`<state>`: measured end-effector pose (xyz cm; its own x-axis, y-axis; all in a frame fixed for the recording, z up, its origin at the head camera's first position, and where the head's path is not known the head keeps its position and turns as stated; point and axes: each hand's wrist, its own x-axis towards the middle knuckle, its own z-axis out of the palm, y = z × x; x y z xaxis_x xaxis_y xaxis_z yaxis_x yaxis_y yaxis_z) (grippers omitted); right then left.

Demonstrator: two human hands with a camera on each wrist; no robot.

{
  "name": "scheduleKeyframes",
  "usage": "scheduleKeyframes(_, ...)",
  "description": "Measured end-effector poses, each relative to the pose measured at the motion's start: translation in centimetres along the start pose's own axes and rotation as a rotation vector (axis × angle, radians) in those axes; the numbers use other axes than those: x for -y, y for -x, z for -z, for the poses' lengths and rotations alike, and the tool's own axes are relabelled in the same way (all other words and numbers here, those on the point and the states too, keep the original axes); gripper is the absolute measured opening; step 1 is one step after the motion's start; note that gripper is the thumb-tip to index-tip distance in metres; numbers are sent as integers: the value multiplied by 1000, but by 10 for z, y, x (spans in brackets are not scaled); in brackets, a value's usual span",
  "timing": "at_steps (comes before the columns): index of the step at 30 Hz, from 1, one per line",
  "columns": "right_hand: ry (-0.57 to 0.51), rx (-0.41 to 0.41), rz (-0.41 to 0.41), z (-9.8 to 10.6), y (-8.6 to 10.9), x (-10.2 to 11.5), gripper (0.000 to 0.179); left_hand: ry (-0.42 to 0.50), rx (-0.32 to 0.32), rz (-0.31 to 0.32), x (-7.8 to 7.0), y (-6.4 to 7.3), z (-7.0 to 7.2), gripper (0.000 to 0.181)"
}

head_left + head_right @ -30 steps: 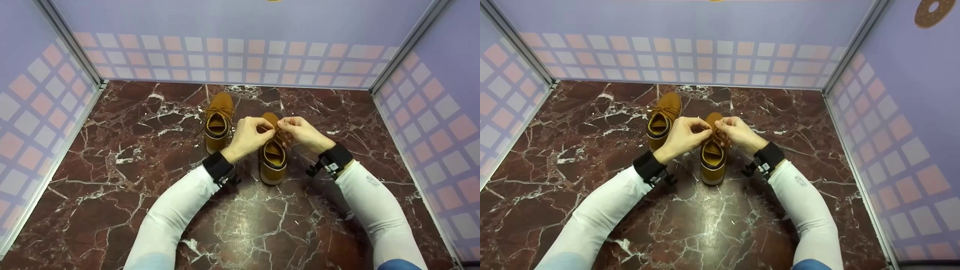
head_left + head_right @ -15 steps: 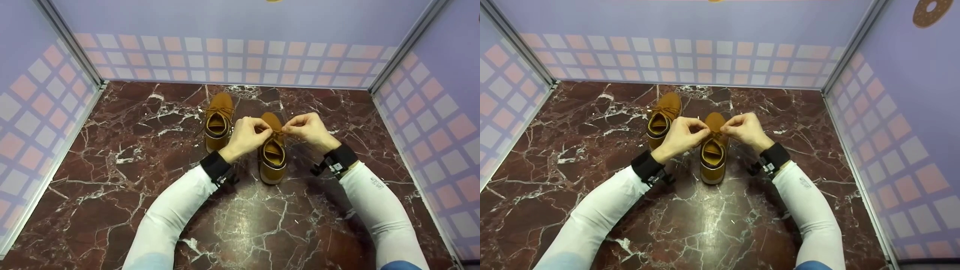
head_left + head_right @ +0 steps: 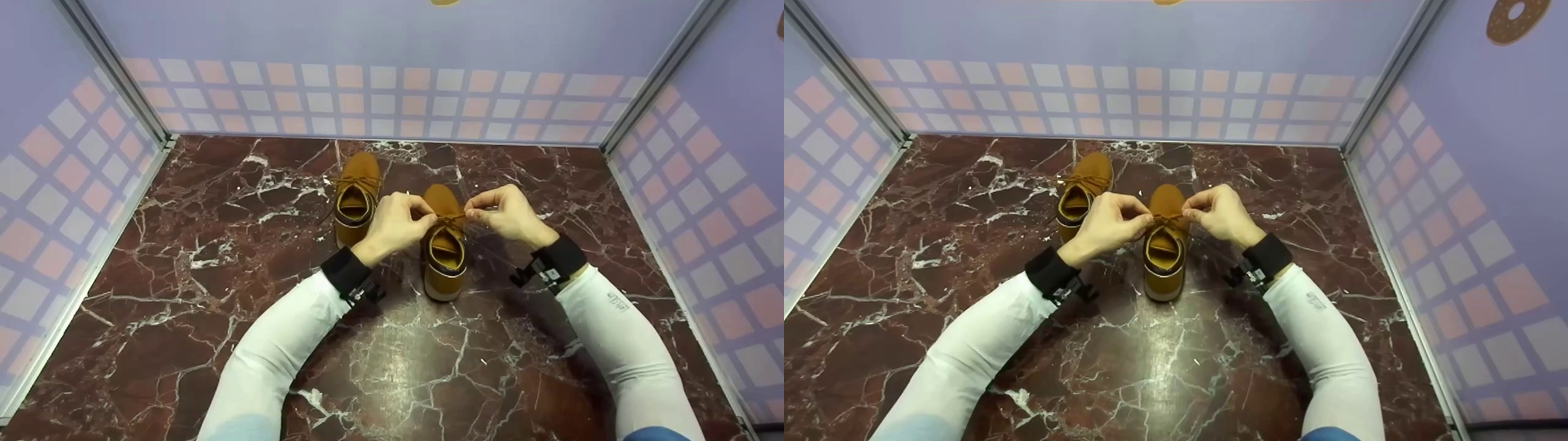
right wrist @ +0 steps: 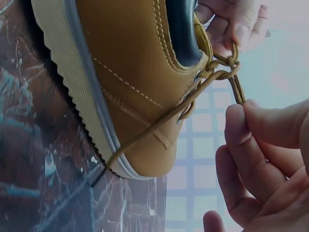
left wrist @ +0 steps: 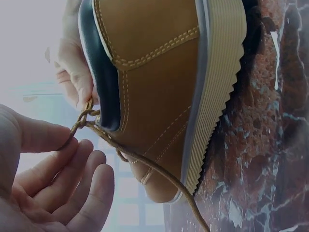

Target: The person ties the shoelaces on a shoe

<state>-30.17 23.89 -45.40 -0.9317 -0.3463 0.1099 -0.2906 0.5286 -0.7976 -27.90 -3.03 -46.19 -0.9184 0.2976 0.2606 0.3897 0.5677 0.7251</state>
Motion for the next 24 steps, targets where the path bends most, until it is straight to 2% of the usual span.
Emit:
scheduleKeyframes(5, 37, -22, -17, 2, 3, -10, 12, -16, 13, 54, 5, 5, 1, 11)
scheduleKeyframes(6, 49, -27, -13, 2, 4, -14, 12, -20, 11, 51, 12, 5, -3, 11)
scheduleKeyframes(8, 79, -38, -1, 0, 5, -21, 12, -29, 9, 52, 15, 7, -4, 11)
scheduleKeyframes(9, 85, -43, 3, -1, 6, -24, 12, -33, 4, 44, 22, 6, -7, 12)
scheduleKeyframes(12, 80, -61, 7, -4, 8, -34, 12, -39, 1, 24, 23, 8, -8, 13)
scheduleKeyframes(13, 82, -65, 8, -6, 9, -36, 12, -42, 6, 26, 17, 11, -5, 12)
scheduleKeyframes(15, 79, -70, 5, -8, 11, -40, 11, -43, 11, 21, 17, 13, -5, 12)
scheduleKeyframes(16, 82, -73, 4, -9, 12, -41, 10, -40, 18, 29, 11, 17, -2, 11)
scheduleKeyframes(18, 95, -77, -1, -12, 12, -43, 10, -37, 24, 40, 11, 19, -2, 11)
scheduleKeyframes(21, 106, -88, -6, -14, 14, -43, 9, -4, 21, 54, 29, 13, -11, 10)
scheduleKeyframes(24, 105, -101, -23, -17, 15, -45, 9, 48, 9, 68, 36, 11, -13, 10)
